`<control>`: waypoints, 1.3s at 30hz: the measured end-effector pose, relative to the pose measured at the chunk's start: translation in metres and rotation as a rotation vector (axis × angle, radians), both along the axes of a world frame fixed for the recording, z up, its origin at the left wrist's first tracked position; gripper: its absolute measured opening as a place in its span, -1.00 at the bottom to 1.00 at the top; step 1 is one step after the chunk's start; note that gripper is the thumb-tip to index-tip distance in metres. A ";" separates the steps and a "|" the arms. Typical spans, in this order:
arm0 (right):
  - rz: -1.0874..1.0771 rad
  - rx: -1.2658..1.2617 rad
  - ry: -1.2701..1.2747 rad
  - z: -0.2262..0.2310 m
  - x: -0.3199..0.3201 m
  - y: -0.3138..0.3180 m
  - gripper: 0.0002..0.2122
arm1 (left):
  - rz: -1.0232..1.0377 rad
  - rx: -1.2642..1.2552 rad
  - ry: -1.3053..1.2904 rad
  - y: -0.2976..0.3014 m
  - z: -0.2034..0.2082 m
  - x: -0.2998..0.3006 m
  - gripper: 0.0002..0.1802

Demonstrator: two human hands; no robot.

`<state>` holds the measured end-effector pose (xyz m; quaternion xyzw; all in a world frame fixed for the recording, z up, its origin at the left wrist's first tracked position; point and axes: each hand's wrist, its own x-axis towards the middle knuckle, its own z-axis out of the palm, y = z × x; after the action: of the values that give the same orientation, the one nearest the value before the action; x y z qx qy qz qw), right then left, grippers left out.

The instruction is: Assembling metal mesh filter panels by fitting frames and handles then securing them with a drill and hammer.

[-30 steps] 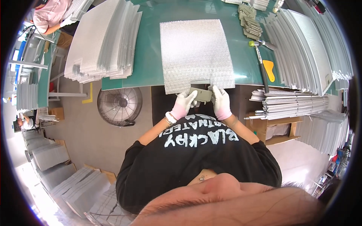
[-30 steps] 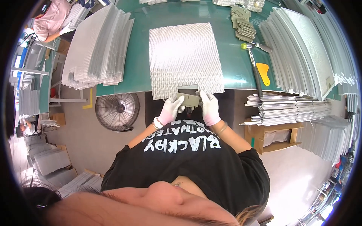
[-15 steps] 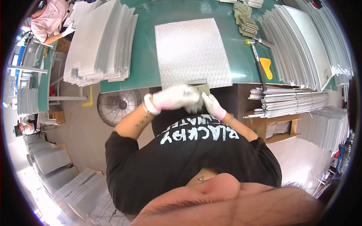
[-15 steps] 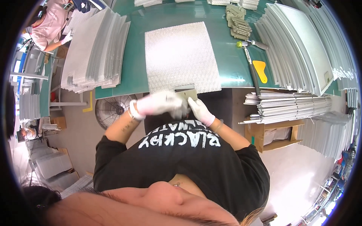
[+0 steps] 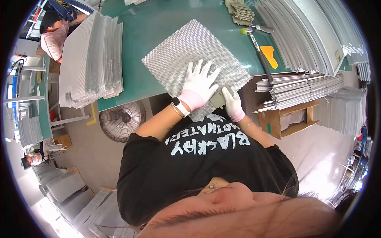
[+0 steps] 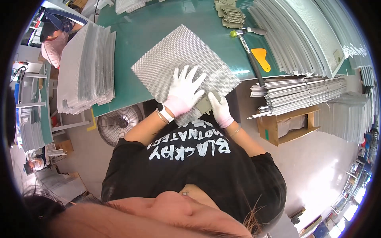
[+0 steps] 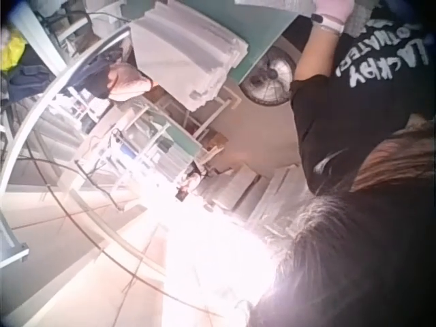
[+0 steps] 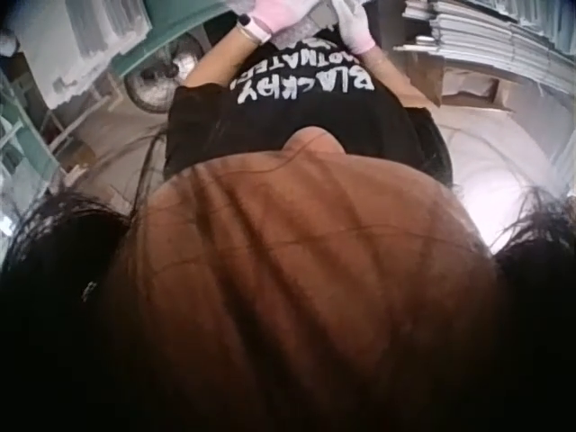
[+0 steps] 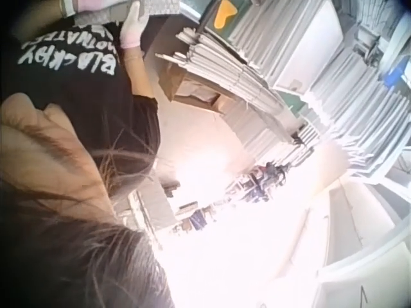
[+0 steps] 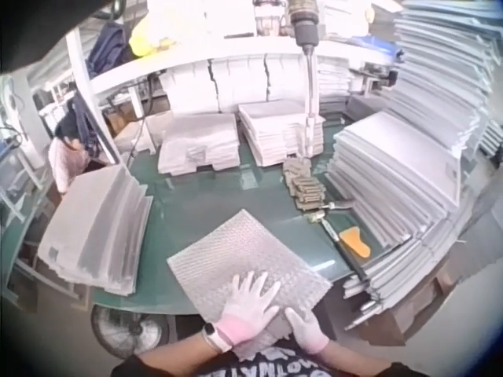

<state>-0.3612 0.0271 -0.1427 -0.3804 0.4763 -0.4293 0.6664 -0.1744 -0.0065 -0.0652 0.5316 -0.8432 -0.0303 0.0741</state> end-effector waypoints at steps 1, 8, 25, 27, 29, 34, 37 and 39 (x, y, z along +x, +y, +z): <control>-0.048 0.061 -0.060 0.009 0.001 0.001 -0.83 | -0.006 0.002 0.001 0.001 0.001 -0.001 -0.35; -0.339 0.015 -0.050 0.013 0.023 0.011 -0.90 | 0.007 0.036 0.015 0.005 0.006 -0.005 -0.32; 0.153 0.175 -0.091 0.015 0.010 -0.016 -0.69 | 0.034 0.066 -0.076 -0.009 0.007 0.000 -0.31; 0.611 0.221 0.042 0.037 0.009 -0.031 -0.57 | -0.119 -0.003 -0.022 -0.037 -0.004 0.028 -0.33; 0.863 -0.111 0.400 0.034 -0.007 -0.036 -0.50 | -0.180 0.013 -0.122 -0.068 0.010 0.048 -0.33; 0.002 0.041 1.547 0.021 -0.137 -0.073 -0.81 | -0.195 -0.158 0.200 -0.047 0.028 0.053 -0.43; -0.010 -0.285 1.764 -0.023 -0.234 -0.068 -0.80 | -0.420 -0.056 0.500 -0.009 0.034 0.021 -0.56; 0.121 -0.401 1.760 -0.021 -0.243 -0.072 -0.84 | -0.524 0.193 0.632 0.010 0.008 0.007 -0.62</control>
<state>-0.6040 -0.0448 -0.1634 -0.7047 0.7092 -0.0223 0.0036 -0.1678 0.0036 -0.0575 0.2684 -0.8788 -0.2888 0.2687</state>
